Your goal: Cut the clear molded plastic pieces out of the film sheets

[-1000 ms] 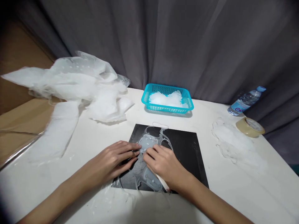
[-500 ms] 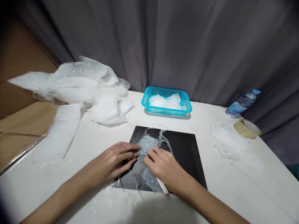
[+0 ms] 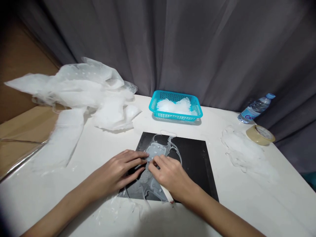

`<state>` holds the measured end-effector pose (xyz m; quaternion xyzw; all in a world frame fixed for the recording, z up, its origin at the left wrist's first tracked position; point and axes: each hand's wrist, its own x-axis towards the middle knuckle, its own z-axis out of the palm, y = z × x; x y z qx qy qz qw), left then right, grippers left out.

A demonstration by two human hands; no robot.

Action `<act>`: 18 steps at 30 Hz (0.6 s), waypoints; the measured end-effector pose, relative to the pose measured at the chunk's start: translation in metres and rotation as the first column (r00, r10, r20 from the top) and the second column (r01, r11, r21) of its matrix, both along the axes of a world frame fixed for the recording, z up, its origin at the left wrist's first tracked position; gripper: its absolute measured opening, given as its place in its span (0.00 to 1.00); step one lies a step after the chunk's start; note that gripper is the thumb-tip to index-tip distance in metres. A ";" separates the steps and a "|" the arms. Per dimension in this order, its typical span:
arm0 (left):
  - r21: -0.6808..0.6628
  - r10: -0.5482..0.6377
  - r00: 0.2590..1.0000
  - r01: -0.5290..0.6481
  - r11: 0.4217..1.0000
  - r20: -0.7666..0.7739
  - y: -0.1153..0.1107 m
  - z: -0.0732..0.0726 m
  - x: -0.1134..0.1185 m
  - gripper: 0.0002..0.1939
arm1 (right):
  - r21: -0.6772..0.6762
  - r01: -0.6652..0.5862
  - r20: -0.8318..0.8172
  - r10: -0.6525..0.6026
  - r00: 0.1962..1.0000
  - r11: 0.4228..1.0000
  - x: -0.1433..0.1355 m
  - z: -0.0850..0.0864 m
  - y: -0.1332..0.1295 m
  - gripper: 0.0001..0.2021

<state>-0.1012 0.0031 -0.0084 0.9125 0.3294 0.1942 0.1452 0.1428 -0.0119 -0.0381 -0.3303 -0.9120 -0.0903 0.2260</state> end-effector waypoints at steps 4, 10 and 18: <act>0.053 0.003 0.998 0.001 0.999 -0.062 -0.002 0.000 0.001 0.13 | -0.046 0.086 -0.045 -0.088 0.995 0.995 -0.001 0.002 0.000 0.08; 0.055 0.004 0.997 0.000 0.998 -0.072 -0.002 0.003 0.005 0.12 | -0.092 0.048 0.069 -0.041 0.997 0.995 0.000 0.007 0.005 0.07; 0.002 0.017 0.999 -0.017 1.000 -0.043 -0.002 0.002 0.007 0.09 | -0.208 0.058 -0.056 -0.071 0.996 0.976 -0.001 0.015 0.010 0.12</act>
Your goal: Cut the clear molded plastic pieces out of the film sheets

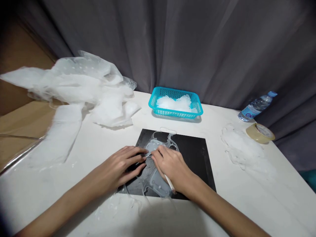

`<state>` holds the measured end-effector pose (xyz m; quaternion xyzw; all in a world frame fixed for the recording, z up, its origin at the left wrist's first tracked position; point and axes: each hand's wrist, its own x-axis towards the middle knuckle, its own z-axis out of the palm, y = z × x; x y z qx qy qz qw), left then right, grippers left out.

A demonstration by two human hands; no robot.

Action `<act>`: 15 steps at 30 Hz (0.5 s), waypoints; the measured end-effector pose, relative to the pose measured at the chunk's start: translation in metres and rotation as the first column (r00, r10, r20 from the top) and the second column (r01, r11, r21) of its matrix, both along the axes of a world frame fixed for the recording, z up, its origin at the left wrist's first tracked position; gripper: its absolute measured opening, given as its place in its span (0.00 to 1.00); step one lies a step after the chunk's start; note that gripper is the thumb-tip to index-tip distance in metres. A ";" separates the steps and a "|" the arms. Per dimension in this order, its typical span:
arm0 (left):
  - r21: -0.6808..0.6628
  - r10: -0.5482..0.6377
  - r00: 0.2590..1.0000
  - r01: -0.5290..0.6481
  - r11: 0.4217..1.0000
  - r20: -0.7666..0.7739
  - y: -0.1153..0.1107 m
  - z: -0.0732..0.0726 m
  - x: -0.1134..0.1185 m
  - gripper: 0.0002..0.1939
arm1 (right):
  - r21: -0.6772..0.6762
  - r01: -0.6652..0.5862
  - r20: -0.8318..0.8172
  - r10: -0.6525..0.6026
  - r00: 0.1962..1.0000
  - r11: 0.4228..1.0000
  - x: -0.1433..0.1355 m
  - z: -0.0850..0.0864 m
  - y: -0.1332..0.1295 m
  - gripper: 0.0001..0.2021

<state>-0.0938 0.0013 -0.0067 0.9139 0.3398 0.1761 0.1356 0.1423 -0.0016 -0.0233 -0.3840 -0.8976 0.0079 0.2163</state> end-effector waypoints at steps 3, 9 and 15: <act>-0.037 0.023 0.999 -0.022 0.999 0.038 0.000 -0.002 0.000 0.09 | -0.057 -0.010 -0.009 0.010 1.000 0.998 0.002 0.003 -0.001 0.12; -0.054 0.381 0.907 -0.377 0.924 0.179 -0.012 -0.001 0.009 0.10 | -0.374 -0.113 -0.257 0.014 0.966 0.921 0.013 0.019 0.000 0.11; -0.390 0.591 0.804 -0.522 0.758 0.072 -0.017 -0.002 0.023 0.24 | -0.439 -0.062 -0.387 -0.126 0.913 0.896 0.013 0.017 -0.001 0.12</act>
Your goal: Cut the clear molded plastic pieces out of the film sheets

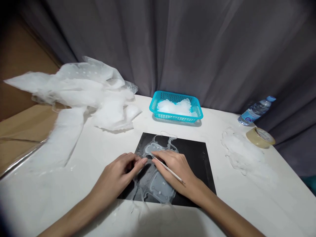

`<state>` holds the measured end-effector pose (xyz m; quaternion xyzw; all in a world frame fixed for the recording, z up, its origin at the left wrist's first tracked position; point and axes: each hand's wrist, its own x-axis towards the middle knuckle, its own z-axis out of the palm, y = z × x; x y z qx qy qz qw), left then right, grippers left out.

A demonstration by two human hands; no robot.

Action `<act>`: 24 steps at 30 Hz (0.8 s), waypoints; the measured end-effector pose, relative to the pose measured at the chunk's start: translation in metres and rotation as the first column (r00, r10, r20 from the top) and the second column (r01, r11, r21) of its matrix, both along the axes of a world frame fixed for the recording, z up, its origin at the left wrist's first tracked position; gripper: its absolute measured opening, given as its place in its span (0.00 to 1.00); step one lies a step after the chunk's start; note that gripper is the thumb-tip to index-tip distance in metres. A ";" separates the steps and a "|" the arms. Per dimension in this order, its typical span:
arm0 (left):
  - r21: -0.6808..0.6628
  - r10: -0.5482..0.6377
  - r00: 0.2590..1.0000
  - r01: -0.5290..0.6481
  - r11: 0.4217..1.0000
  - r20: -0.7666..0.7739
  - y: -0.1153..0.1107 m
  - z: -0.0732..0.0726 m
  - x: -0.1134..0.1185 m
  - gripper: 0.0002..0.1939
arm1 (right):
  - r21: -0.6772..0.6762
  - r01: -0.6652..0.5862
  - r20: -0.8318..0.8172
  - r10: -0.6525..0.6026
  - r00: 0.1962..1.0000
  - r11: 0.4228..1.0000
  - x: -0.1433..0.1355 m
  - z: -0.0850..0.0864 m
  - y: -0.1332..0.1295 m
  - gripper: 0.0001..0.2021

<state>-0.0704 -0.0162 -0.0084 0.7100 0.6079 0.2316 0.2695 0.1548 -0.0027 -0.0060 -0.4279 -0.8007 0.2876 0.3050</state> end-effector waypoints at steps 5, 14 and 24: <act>-0.156 0.087 0.991 -0.070 0.985 0.102 0.011 -0.001 0.012 0.24 | -0.025 0.021 0.028 -0.020 0.999 0.999 -0.001 0.000 -0.001 0.14; -0.167 0.103 0.989 -0.084 0.982 0.108 0.012 -0.005 0.014 0.20 | 0.183 -0.004 0.133 -0.021 0.991 0.983 -0.005 -0.007 -0.004 0.12; -0.032 0.007 0.997 -0.004 0.999 0.071 0.011 -0.006 0.018 0.11 | 0.128 0.022 0.101 -0.035 0.994 0.992 -0.011 -0.004 -0.007 0.11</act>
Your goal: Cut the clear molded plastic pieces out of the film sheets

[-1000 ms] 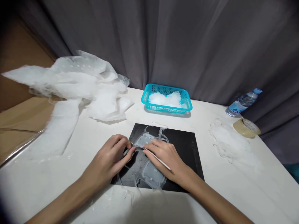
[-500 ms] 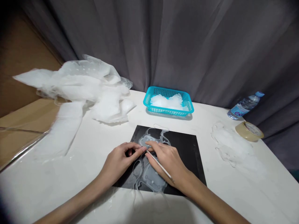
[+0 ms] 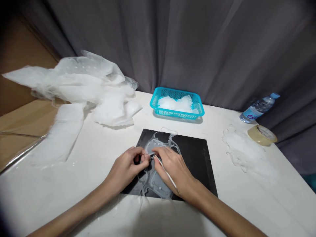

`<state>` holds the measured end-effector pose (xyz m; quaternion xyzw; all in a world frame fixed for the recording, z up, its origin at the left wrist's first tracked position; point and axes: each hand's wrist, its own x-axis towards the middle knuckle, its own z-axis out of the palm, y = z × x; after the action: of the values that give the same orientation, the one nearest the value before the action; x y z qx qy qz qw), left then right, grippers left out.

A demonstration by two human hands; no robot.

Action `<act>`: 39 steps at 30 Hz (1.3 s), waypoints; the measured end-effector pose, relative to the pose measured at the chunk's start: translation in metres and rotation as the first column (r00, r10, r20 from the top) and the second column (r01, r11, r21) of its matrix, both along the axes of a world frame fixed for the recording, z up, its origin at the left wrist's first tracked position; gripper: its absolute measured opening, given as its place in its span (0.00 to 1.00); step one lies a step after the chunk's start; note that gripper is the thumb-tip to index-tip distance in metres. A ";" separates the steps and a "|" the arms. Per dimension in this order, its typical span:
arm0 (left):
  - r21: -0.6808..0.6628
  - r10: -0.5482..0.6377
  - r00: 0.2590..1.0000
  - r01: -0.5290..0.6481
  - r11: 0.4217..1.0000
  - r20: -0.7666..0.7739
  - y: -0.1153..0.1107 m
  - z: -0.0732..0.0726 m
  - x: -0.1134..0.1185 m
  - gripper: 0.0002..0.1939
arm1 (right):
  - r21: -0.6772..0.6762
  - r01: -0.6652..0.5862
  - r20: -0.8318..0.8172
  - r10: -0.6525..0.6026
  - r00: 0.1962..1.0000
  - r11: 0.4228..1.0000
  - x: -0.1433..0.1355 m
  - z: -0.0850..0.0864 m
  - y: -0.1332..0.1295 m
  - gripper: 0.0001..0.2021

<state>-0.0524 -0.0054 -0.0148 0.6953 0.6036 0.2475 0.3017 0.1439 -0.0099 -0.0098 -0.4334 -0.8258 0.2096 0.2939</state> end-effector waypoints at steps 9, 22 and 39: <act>0.004 -0.004 0.988 0.004 1.000 -0.155 0.002 0.009 0.003 0.07 | -0.033 0.089 -0.095 -0.092 0.991 0.995 0.017 0.001 0.017 0.10; -0.082 -0.188 0.979 0.194 0.978 0.076 0.013 0.009 -0.016 0.06 | -0.587 -0.296 -0.468 -0.017 0.884 0.753 0.046 0.004 0.047 0.15; -0.152 -0.019 0.870 0.108 0.982 0.492 0.013 -0.004 -0.009 0.15 | -0.332 -0.157 -0.034 0.155 0.987 0.930 0.022 0.024 0.013 0.06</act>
<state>-0.0615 0.0076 -0.0186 0.6005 0.5037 0.3510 0.5122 0.1655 0.0031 0.0144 -0.4094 -0.8090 0.3706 0.2015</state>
